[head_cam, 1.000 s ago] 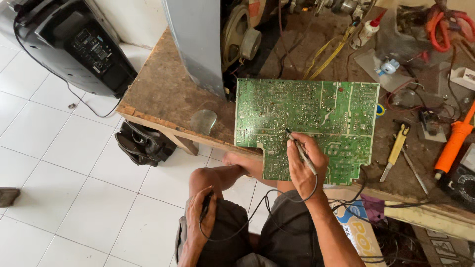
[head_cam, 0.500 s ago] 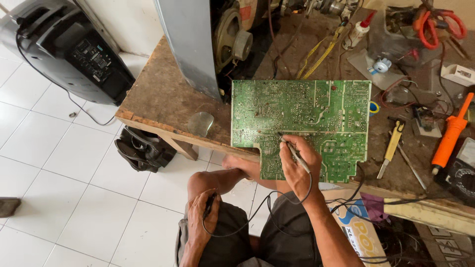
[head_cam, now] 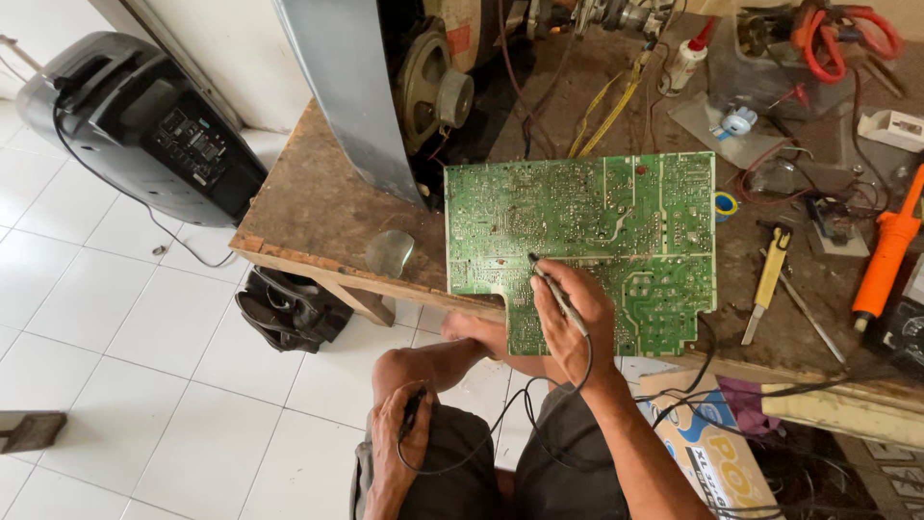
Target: The person holds a green circuit board and uses a soldering iron to work on various points on the board. They also use a magnifying glass to inspect the board and a soldering gun to apply heat to specific areas.
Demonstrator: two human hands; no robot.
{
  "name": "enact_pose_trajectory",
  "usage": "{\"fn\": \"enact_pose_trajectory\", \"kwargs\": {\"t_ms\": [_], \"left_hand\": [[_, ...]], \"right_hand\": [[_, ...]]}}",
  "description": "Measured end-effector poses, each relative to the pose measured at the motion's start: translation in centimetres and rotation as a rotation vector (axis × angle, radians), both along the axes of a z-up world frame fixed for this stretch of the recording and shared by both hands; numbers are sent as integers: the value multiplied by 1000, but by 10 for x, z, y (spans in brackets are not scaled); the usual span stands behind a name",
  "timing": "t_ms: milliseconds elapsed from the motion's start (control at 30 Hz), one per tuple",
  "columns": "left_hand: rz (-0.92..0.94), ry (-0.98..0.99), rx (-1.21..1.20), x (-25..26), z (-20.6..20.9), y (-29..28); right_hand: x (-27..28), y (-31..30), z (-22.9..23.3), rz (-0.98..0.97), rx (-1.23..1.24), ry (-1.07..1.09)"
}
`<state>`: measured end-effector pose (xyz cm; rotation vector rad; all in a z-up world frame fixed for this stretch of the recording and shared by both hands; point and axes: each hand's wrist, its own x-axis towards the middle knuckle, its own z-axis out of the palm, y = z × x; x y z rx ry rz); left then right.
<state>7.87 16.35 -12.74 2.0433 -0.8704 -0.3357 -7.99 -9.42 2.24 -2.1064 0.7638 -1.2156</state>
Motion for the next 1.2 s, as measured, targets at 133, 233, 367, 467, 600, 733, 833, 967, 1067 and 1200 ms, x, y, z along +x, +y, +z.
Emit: {"fn": "enact_pose_trajectory", "kwargs": {"t_ms": [133, 233, 367, 467, 600, 733, 833, 967, 1067, 1200], "left_hand": [[20, 52, -12, 1, 13, -6], [38, 52, 40, 2, -4, -2], [26, 35, -28, 3, 1, -5], [58, 73, -11, 3, -5, -6], [48, 57, -1, 5, -10, -3], [50, 67, -16, 5, -6, -6], [70, 72, 4, 4, -8, -5], [82, 104, 64, 5, -8, -6], [49, 22, -17, 6, -14, -6], [51, 46, 11, 5, -11, -4]], "right_hand": [[4, 2, 5, 10, -40, 24], [5, -1, -3, 27, -120, 13], [3, -2, -4, -23, -71, 21], [2, -2, -5, -23, -60, 32], [-3, 0, -3, 4, -43, 10], [-3, 4, -10, -5, -200, 46], [-9, 8, -12, 48, -153, 62], [-19, 12, -9, -33, 51, -63], [-20, 14, -7, -52, 265, -165], [-15, 13, -4, -78, 176, -80]]}}
